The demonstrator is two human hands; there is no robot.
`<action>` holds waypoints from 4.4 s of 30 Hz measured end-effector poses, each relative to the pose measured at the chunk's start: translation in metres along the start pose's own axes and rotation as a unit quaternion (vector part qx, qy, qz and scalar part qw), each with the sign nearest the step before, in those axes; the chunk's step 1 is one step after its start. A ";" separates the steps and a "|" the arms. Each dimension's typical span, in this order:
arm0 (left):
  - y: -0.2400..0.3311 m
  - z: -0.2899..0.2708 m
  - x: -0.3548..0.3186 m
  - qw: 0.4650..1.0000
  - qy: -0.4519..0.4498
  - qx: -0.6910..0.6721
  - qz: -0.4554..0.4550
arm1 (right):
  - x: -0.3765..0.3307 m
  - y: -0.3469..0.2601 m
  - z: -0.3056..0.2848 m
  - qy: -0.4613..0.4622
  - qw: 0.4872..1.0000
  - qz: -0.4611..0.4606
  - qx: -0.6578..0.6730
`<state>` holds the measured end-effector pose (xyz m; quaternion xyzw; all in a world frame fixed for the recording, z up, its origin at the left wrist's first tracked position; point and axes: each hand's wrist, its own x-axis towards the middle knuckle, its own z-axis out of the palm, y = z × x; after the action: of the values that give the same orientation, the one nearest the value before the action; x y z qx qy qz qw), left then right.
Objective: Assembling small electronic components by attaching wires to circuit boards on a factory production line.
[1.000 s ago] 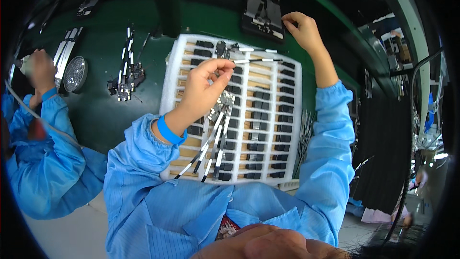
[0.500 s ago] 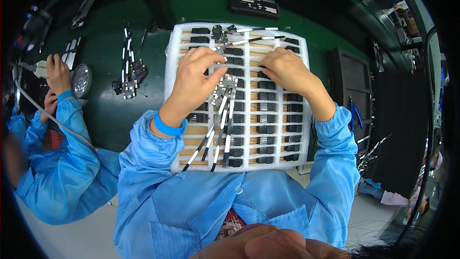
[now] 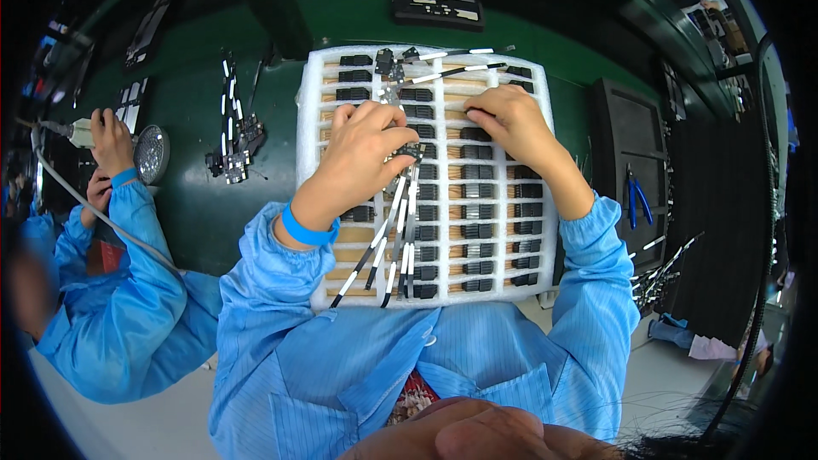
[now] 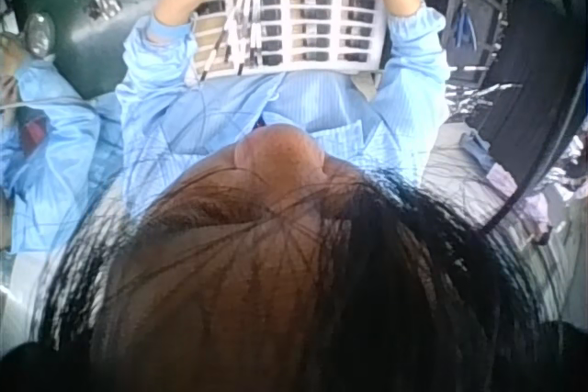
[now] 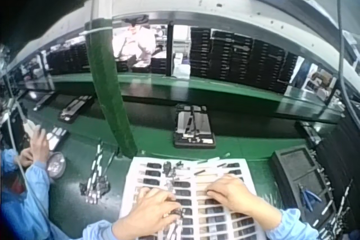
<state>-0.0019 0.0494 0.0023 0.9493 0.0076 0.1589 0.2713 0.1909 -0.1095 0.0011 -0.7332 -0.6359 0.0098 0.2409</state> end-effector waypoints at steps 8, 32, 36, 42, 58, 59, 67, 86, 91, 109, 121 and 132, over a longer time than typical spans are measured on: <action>-0.003 0.007 0.002 0.994 0.053 0.023 0.091 | 0.001 -0.030 -0.008 0.036 0.904 0.173 0.388; 0.003 -0.006 -0.001 0.778 -0.030 -0.595 -0.200 | 0.001 -0.066 0.004 0.180 0.967 -0.015 0.178; 0.003 -0.006 -0.001 0.770 -0.027 -0.605 -0.202 | 0.002 -0.067 0.006 0.197 0.973 -0.074 0.099; 0.003 -0.006 0.000 0.762 -0.021 -0.613 -0.207 | 0.002 -0.069 0.010 0.197 0.972 -0.095 0.088; 0.003 -0.004 0.000 0.770 -0.011 -0.603 -0.207 | -0.006 -0.067 0.010 0.004 0.865 0.122 0.486; 0.003 -0.004 0.000 0.770 -0.011 -0.602 -0.209 | -0.005 -0.068 0.008 -0.016 0.858 0.142 0.494; 0.004 -0.005 0.000 0.772 -0.022 -0.599 -0.210 | -0.004 -0.069 0.008 -0.057 0.856 0.170 0.485; 0.005 -0.002 -0.001 0.784 -0.050 -0.587 -0.195 | -0.003 -0.060 0.014 -0.116 0.808 0.205 0.540; 0.010 0.002 -0.003 0.786 -0.041 -0.583 -0.204 | -0.004 -0.057 0.015 -0.130 0.812 0.200 0.533; 0.006 -0.001 -0.001 0.794 -0.022 -0.568 -0.215 | 0.000 -0.074 0.007 -0.031 0.926 0.148 0.346; 0.009 0.001 -0.003 0.789 -0.011 -0.579 -0.206 | 0.000 -0.074 0.006 -0.036 0.914 0.148 0.377; 0.011 0.002 -0.004 0.790 0.013 -0.581 -0.195 | -0.002 -0.077 0.006 0.013 0.931 0.124 0.342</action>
<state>-0.0060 0.0385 0.0052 0.5885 0.1022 0.0888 0.7971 0.1171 -0.1038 0.0230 -0.6799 -0.4947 0.2469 0.4817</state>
